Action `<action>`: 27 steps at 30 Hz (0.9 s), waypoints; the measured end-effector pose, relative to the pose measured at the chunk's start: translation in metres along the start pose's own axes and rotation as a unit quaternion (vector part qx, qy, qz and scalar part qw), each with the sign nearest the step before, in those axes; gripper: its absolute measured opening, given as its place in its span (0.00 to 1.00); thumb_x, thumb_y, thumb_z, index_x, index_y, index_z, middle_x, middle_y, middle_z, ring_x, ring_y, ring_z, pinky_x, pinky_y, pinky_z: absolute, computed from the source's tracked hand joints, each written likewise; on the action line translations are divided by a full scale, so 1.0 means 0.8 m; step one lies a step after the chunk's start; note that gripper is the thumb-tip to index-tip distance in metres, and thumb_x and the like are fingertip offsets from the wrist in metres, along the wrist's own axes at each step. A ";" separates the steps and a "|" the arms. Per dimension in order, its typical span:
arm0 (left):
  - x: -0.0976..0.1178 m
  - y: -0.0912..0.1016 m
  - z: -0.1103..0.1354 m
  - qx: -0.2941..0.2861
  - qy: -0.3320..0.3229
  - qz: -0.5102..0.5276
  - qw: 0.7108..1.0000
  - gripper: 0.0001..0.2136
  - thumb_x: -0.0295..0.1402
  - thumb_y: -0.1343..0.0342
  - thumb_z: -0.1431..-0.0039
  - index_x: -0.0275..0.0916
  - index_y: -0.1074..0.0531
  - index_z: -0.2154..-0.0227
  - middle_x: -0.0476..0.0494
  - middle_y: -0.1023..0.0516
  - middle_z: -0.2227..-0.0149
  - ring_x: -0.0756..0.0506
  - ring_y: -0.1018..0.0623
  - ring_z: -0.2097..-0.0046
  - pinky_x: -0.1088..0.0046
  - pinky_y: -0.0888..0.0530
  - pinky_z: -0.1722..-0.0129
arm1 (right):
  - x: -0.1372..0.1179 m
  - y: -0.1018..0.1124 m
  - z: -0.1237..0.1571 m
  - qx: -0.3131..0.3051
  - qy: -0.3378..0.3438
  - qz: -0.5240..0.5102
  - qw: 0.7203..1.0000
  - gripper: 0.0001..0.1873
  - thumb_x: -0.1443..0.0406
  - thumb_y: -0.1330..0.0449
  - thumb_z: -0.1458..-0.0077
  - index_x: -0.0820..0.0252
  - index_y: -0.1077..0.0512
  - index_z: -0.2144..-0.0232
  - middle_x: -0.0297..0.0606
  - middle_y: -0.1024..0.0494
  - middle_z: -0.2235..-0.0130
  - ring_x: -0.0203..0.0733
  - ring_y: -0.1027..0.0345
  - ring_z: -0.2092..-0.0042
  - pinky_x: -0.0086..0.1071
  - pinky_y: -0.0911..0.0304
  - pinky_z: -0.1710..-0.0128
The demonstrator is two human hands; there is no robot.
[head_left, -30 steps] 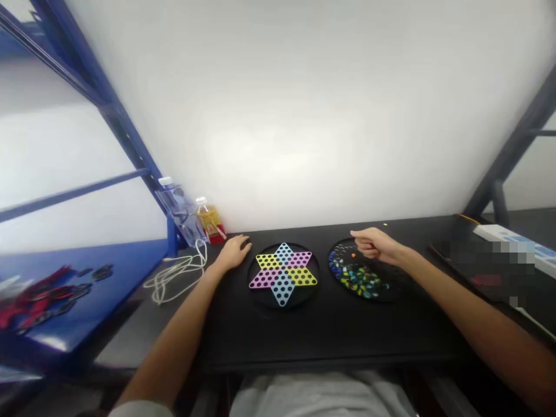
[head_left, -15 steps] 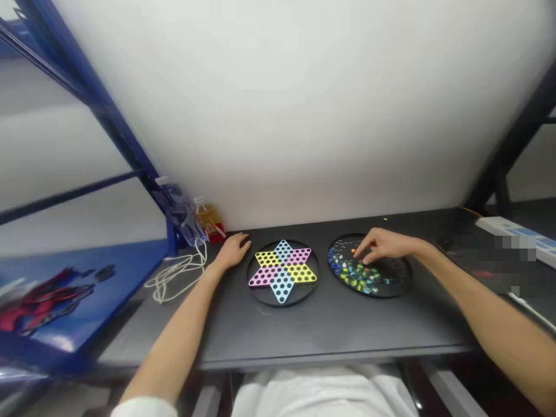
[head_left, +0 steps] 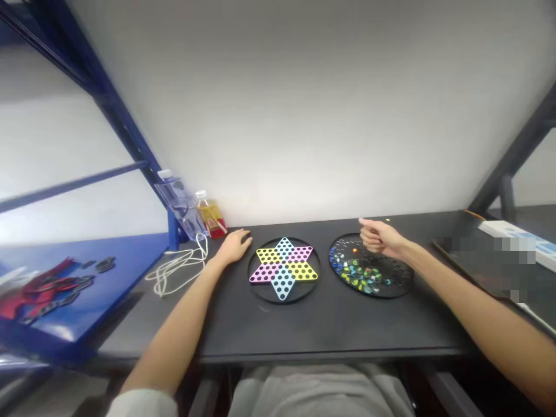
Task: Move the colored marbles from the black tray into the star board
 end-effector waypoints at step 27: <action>0.005 0.003 0.003 -0.012 0.004 -0.018 1.000 0.26 0.45 0.57 0.36 0.33 0.31 0.45 0.35 0.30 0.42 0.39 0.34 0.39 0.62 0.40 0.38 | -0.021 -0.035 0.040 -0.163 -0.022 0.489 0.857 0.18 0.53 0.40 0.49 0.62 0.24 0.70 0.38 0.25 0.71 0.39 0.37 0.70 0.30 0.46 0.71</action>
Point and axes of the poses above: each hand's wrist, its own z-axis away from the middle knuckle, its own y-axis out of the back of the hand, x = y × z, the point moved 7 cm from there along -z, towards the middle knuckle
